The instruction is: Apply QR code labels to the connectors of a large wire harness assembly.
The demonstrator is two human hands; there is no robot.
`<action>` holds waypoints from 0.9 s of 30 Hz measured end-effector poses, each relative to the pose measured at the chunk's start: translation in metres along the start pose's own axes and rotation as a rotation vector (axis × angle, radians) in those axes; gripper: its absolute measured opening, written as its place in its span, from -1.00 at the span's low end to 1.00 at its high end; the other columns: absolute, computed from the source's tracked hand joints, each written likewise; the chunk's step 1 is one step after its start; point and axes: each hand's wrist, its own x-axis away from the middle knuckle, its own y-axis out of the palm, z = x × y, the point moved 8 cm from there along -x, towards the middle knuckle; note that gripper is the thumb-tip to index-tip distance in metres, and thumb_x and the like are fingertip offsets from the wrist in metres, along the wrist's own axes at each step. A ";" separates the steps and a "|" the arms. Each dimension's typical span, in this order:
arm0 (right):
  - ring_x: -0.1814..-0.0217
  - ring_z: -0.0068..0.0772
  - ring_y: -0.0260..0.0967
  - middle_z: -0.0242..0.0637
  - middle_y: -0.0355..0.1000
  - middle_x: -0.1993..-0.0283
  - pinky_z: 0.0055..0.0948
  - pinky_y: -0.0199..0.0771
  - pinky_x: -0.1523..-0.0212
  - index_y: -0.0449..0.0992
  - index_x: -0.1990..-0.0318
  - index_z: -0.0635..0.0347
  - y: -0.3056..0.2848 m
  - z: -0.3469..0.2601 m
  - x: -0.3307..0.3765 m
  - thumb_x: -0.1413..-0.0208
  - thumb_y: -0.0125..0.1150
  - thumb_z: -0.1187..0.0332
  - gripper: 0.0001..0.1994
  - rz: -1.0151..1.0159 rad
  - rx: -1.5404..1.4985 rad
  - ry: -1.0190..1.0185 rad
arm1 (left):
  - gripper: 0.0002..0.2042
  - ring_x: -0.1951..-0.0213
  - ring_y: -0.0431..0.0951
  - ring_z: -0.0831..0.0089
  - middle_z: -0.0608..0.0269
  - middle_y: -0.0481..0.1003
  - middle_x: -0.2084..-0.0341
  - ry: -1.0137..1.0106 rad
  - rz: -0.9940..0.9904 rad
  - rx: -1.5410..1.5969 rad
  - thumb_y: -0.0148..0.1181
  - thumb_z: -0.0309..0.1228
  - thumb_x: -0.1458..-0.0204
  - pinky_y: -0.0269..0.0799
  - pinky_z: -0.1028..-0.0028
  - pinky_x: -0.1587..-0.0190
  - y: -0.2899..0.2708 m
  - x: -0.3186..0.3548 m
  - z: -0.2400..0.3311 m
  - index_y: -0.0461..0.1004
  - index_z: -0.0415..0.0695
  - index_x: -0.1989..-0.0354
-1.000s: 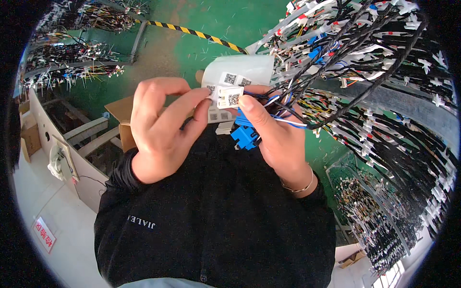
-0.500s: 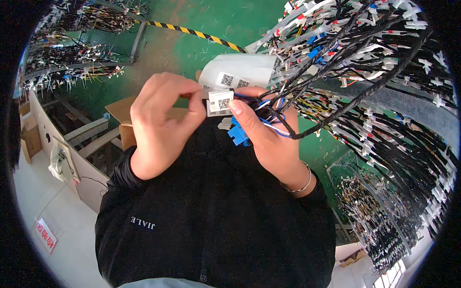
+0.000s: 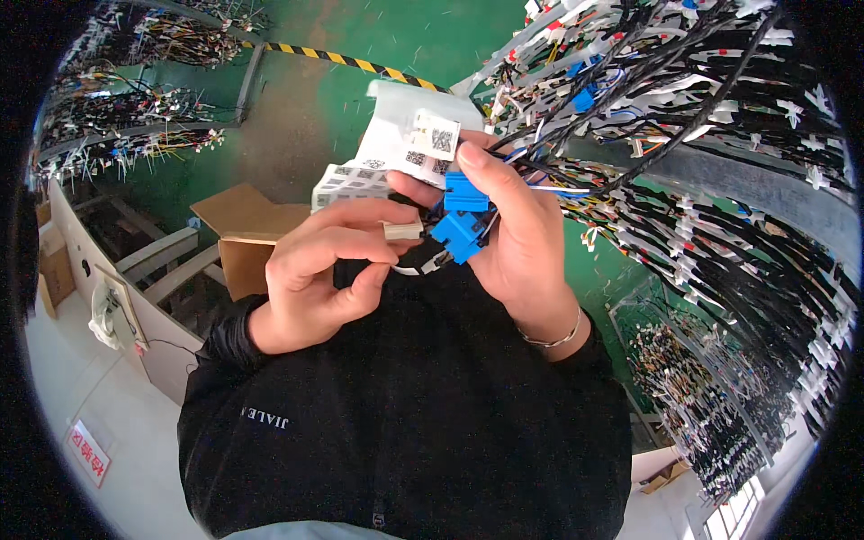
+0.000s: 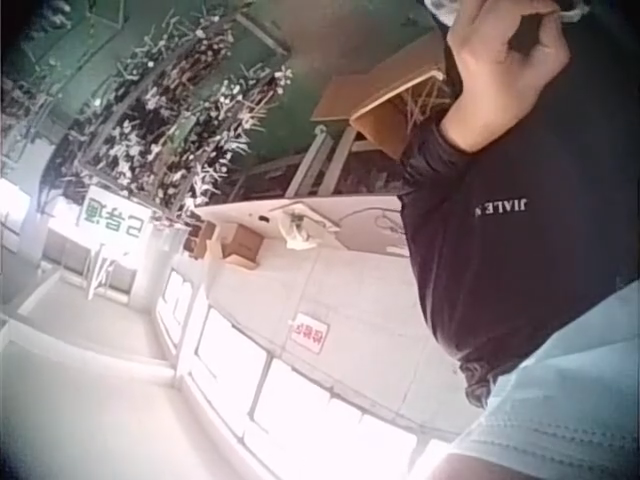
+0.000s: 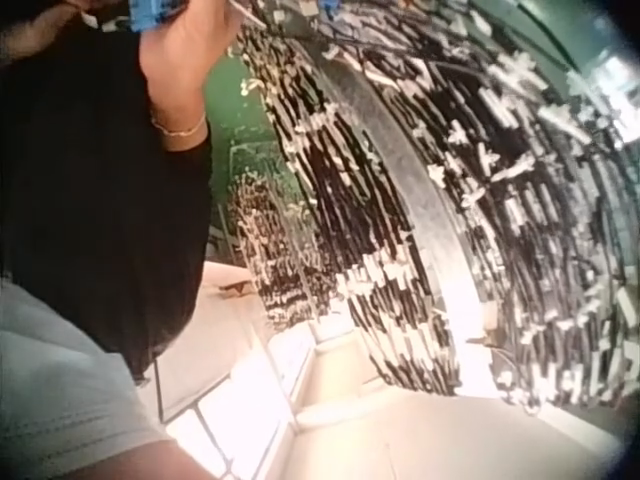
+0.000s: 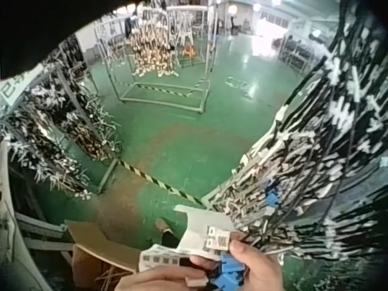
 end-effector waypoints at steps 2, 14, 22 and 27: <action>-0.11 -0.13 0.41 0.03 0.39 -0.08 -0.09 0.46 -0.15 0.30 -0.12 0.51 -0.002 0.000 -0.001 -0.25 -0.07 0.36 -0.61 -0.025 0.012 -0.025 | -0.84 0.30 0.57 0.39 -0.08 0.51 0.07 0.067 -0.007 -0.051 0.22 -0.67 0.06 0.50 0.45 0.20 -0.002 -0.001 0.007 0.50 -0.21 0.29; 0.00 -0.35 0.45 -0.12 0.45 -0.04 -0.35 0.47 -0.01 0.36 -0.10 0.39 -0.009 0.016 0.007 -0.04 0.34 0.19 -0.44 -0.281 0.218 0.127 | -0.83 0.20 0.61 0.10 -0.19 0.52 0.18 0.870 0.050 -0.574 0.27 -0.63 0.28 0.64 0.34 0.21 0.006 0.019 0.055 0.45 -0.34 0.45; 0.28 -0.61 0.43 -0.33 0.54 0.31 -0.57 0.42 0.23 0.54 0.23 0.29 -0.005 0.008 0.007 -0.07 0.31 0.44 -0.85 -0.074 0.359 0.082 | -0.83 0.24 0.62 0.14 -0.20 0.52 0.18 0.873 0.030 -0.626 0.26 -0.65 0.27 0.63 0.38 0.25 0.009 0.017 0.048 0.44 -0.34 0.44; 0.45 -0.63 0.43 -0.33 0.54 0.42 -0.62 0.43 0.48 0.57 0.31 0.34 -0.004 0.003 0.010 -0.09 0.32 0.43 -0.87 -0.022 0.578 -0.025 | -0.77 0.43 0.57 0.32 0.13 0.50 0.39 0.843 0.165 -0.599 0.31 -0.62 0.33 0.51 0.55 0.47 -0.011 0.023 0.062 0.51 -0.28 0.40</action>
